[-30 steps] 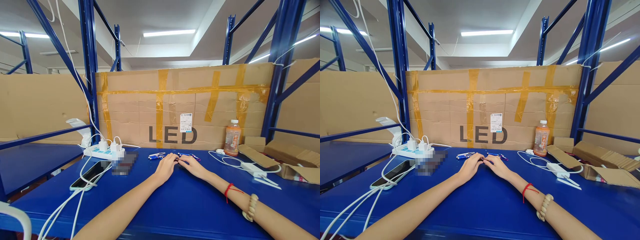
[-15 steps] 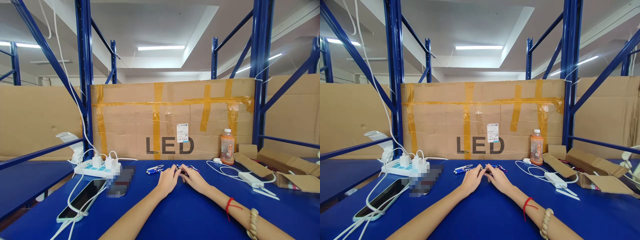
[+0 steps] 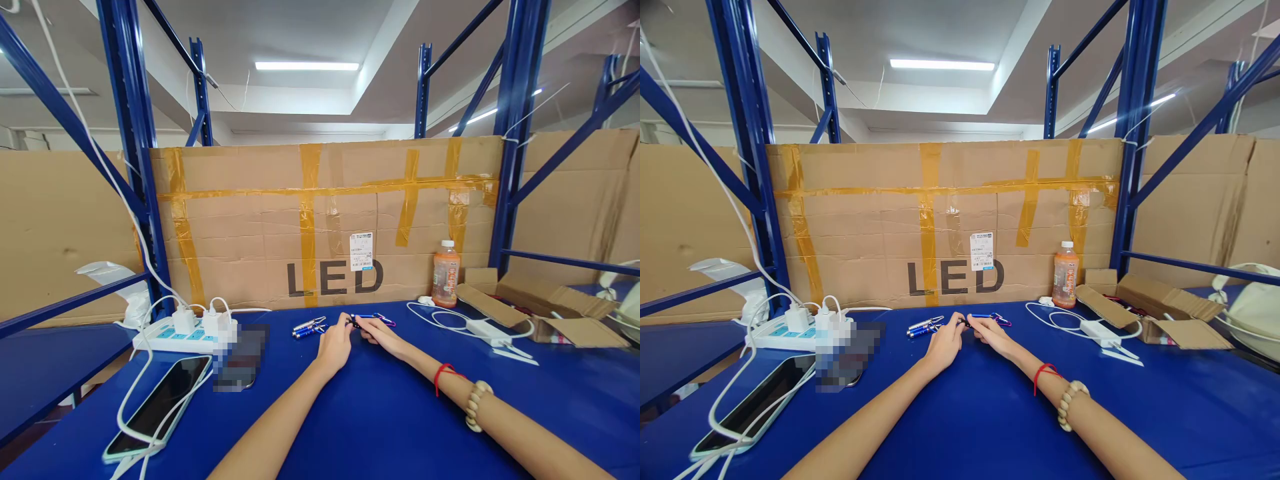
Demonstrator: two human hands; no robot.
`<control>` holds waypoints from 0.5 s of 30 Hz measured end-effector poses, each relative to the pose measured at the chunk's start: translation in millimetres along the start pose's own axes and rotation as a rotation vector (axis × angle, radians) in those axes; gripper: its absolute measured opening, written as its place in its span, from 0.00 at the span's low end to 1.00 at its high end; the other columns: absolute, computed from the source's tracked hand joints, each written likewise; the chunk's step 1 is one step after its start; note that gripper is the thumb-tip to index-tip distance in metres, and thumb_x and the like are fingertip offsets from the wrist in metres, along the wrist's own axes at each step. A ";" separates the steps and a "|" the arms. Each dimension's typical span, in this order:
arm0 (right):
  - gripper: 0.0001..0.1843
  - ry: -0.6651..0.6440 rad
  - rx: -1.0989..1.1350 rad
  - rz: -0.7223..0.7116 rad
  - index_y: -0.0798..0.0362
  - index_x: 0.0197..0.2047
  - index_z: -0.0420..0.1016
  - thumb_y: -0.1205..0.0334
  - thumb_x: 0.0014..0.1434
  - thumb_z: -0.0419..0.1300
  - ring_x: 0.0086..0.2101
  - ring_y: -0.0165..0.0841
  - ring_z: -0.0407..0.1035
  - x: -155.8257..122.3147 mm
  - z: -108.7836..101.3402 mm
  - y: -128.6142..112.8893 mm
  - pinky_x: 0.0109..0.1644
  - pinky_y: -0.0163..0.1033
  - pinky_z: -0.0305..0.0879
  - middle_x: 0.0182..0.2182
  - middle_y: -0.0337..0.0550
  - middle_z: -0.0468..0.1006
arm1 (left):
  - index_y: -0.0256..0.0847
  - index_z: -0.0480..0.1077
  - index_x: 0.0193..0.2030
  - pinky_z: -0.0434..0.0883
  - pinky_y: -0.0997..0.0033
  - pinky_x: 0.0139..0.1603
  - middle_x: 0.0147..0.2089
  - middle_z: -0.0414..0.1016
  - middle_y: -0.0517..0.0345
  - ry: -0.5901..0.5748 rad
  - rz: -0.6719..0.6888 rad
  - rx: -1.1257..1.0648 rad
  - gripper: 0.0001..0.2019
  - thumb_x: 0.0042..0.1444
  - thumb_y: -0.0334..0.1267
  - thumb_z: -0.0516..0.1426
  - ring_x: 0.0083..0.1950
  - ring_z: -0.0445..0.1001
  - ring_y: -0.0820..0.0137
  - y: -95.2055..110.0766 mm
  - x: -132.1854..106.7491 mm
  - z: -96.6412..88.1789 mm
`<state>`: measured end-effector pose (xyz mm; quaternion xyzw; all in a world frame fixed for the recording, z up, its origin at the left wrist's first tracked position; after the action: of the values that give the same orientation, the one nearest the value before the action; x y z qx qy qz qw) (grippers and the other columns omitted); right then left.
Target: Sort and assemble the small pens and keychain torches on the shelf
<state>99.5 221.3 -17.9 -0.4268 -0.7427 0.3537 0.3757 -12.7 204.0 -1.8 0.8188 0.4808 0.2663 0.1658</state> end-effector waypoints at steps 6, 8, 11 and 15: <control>0.30 0.033 -0.084 -0.128 0.59 0.27 0.66 0.36 0.53 0.48 0.25 0.25 0.52 -0.5 -4.6 -1.7 0.29 0.33 0.50 0.23 0.38 0.59 | 0.47 0.59 0.46 0.63 0.70 0.40 0.35 0.72 0.57 0.049 -0.003 -0.024 0.17 0.58 0.46 0.36 0.39 0.71 0.68 3.1 -1.5 1.3; 0.30 0.040 -0.113 -0.156 0.58 0.29 0.68 0.37 0.55 0.45 0.27 0.27 0.56 -1.7 -5.6 -1.8 0.32 0.34 0.53 0.25 0.40 0.64 | 0.46 0.60 0.45 0.63 0.73 0.37 0.31 0.71 0.60 0.091 0.000 -0.044 0.18 0.57 0.49 0.37 0.34 0.70 0.71 4.4 -3.3 0.2; 0.31 0.057 -0.170 -0.179 0.58 0.34 0.72 0.39 0.57 0.43 0.29 0.30 0.61 -4.1 -8.4 0.0 0.34 0.35 0.56 0.28 0.42 0.70 | 0.45 0.60 0.42 0.62 0.75 0.36 0.29 0.68 0.62 0.190 0.003 -0.060 0.18 0.57 0.51 0.38 0.33 0.67 0.74 6.2 -6.2 -3.1; 0.28 0.062 -0.270 -0.205 0.58 0.34 0.75 0.42 0.58 0.45 0.30 0.32 0.65 -7.8 -12.0 0.1 0.34 0.34 0.58 0.30 0.43 0.74 | 0.44 0.61 0.41 0.63 0.72 0.42 0.33 0.68 0.60 0.313 0.028 -0.029 0.16 0.57 0.49 0.39 0.40 0.66 0.73 10.1 -9.8 -7.2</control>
<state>112.6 216.7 -14.4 -0.4060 -0.8112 0.1970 0.3718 -13.8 190.7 6.6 0.7713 0.4856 0.3998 0.0970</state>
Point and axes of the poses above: each hand's wrist, its own x-axis towards the middle knuckle, its own z-axis out of the palm, y = z × x, the point moved 6 cm from there along x, towards the middle knuckle
